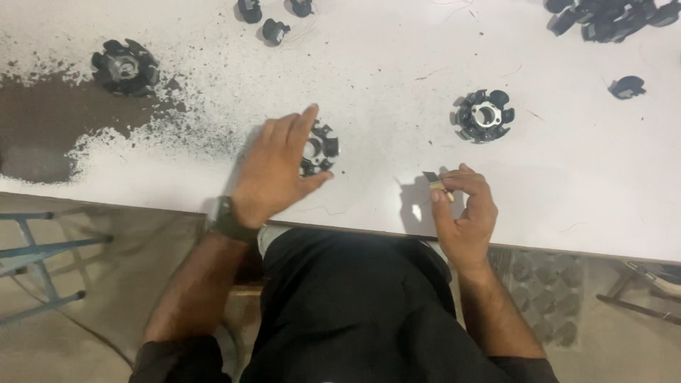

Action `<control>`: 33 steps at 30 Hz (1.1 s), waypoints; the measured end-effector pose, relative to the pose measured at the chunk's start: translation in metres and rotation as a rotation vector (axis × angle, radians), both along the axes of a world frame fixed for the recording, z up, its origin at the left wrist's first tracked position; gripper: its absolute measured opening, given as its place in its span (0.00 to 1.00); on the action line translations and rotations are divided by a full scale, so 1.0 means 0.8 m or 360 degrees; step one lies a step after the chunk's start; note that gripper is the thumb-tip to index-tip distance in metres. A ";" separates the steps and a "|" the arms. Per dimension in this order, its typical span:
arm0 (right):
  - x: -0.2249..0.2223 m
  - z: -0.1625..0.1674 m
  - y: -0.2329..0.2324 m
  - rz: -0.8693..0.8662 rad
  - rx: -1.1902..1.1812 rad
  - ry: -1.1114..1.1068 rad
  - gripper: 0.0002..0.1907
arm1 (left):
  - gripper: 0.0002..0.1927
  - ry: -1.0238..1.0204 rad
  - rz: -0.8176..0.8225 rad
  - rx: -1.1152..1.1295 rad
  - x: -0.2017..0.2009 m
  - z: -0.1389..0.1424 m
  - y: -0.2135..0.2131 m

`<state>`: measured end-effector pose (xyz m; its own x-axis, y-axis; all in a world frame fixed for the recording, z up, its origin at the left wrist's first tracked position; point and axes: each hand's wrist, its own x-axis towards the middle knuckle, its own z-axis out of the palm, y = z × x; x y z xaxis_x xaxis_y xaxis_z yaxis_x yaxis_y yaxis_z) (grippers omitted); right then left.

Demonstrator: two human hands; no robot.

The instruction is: The person sits at a white table and assembles small black plastic components, pressing each piece into a round toothed hub by hand. They occasionally use a small blade to trim or scrape a part, then set finished assemblies aside and pick up the next piece.

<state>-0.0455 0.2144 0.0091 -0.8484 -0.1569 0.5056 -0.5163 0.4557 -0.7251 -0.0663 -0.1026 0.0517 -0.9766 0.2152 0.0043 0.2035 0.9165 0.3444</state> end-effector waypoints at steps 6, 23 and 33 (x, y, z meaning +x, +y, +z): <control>0.016 -0.005 -0.006 0.0083 -0.0013 -0.0052 0.12 | 0.52 0.0211 0.0112 0.0389 0.055 -0.035 0.098; 0.016 0.004 -0.045 0.0160 0.0184 -0.0040 0.14 | 0.09 0.0322 -0.0184 0.0512 0.041 -0.023 0.097; 0.017 0.017 -0.058 0.0138 0.0481 0.0175 0.17 | 0.09 0.0458 -0.0050 0.0672 0.057 -0.035 0.098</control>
